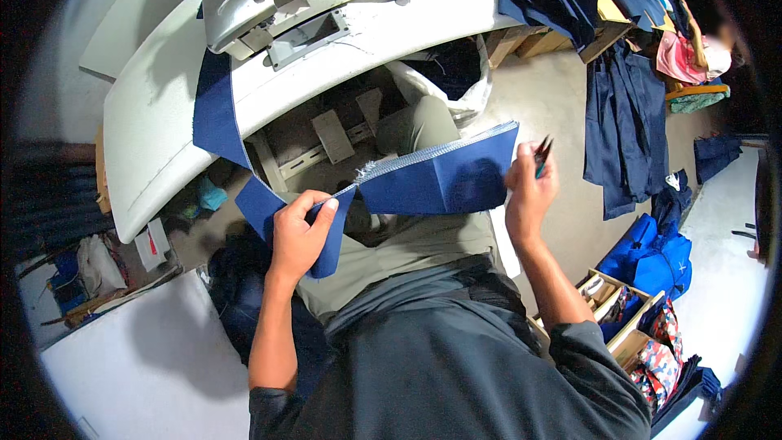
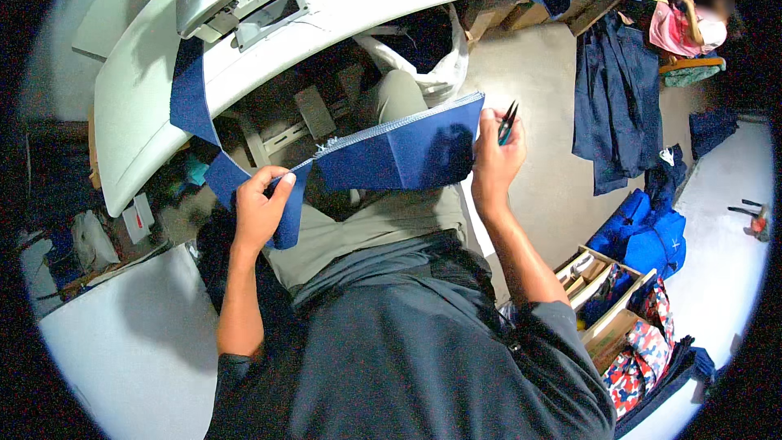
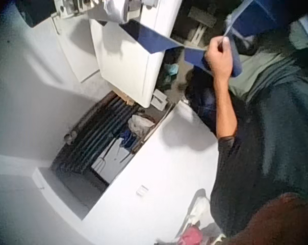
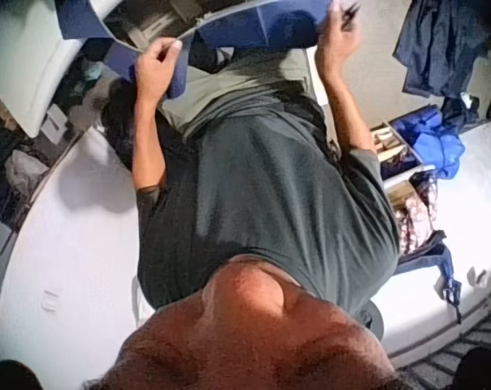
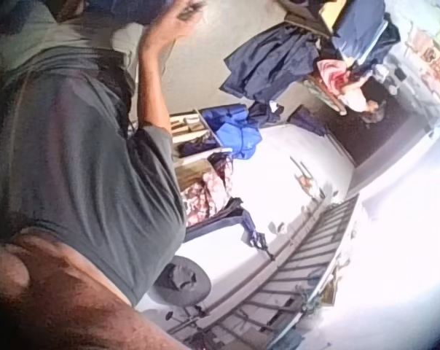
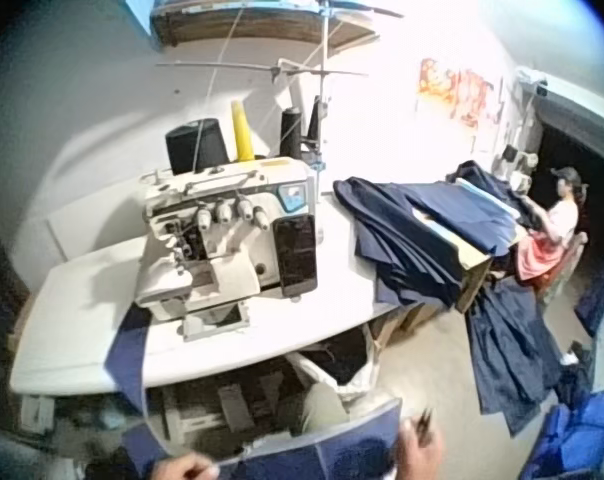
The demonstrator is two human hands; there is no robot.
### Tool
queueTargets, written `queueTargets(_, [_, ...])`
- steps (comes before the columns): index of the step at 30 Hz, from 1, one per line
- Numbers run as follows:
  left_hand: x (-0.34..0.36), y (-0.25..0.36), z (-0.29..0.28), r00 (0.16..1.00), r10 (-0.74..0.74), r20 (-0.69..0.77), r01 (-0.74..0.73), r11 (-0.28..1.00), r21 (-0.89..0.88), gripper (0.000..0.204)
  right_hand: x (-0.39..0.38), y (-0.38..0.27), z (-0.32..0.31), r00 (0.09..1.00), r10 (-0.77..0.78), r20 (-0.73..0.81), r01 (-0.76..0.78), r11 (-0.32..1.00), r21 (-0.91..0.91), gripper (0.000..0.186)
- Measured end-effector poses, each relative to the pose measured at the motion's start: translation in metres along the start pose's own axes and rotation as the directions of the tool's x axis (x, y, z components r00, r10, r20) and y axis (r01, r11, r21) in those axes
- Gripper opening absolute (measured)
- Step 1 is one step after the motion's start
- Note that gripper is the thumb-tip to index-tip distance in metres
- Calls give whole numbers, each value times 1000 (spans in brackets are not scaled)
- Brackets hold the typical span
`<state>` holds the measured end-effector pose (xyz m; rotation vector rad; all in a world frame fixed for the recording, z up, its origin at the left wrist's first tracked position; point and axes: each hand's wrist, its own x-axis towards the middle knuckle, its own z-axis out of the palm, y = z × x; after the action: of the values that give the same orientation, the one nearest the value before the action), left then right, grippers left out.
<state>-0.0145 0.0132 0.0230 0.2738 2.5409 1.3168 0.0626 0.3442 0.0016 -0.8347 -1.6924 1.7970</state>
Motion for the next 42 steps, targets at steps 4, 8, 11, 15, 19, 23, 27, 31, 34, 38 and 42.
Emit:
queueTargets(4, [-2,-5,1,1000,-23,-2,23,999,-39,18,-55,-16,37,850,280,447,-362,926,107,34])
queueTargets(8, [-4,-5,2,998,-59,19,61,993,-102,17,-73,-1,71,454,578,678,-756,653,-51,46])
queueTargets(11, [-7,1,4,998,-58,32,61,993,-102,16,-81,15,87,355,630,691,-726,651,-220,42])
queueTargets(15, [-9,1,3,999,-28,20,30,997,-67,16,-82,16,99,293,660,691,-790,575,-214,41])
queueTargets(19, [-9,-2,4,1000,-5,-6,4,998,-68,17,-83,18,106,255,646,720,-837,520,-171,41])
queueTargets(23, [-9,-5,6,1000,-9,-9,8,998,-62,18,-87,22,113,310,626,715,-820,557,-132,40])
queueTargets(27, [-10,-4,6,1000,-3,11,5,995,-96,17,-91,27,113,359,623,695,-814,573,-94,40])
queueTargets(31, [-12,0,2,996,-66,57,74,987,-143,16,-89,13,101,369,637,677,-842,537,-46,37])
queueTargets(34, [-11,5,5,997,-40,70,52,983,-178,16,-96,2,103,462,591,661,-727,679,-99,29])
queueTargets(38, [-9,20,10,994,-1,113,22,982,-186,26,-104,-1,103,606,416,678,-507,859,-73,20])
queueTargets(42, [-4,-9,9,991,28,134,-10,991,-133,31,-93,-21,77,755,269,598,-265,959,-98,10])
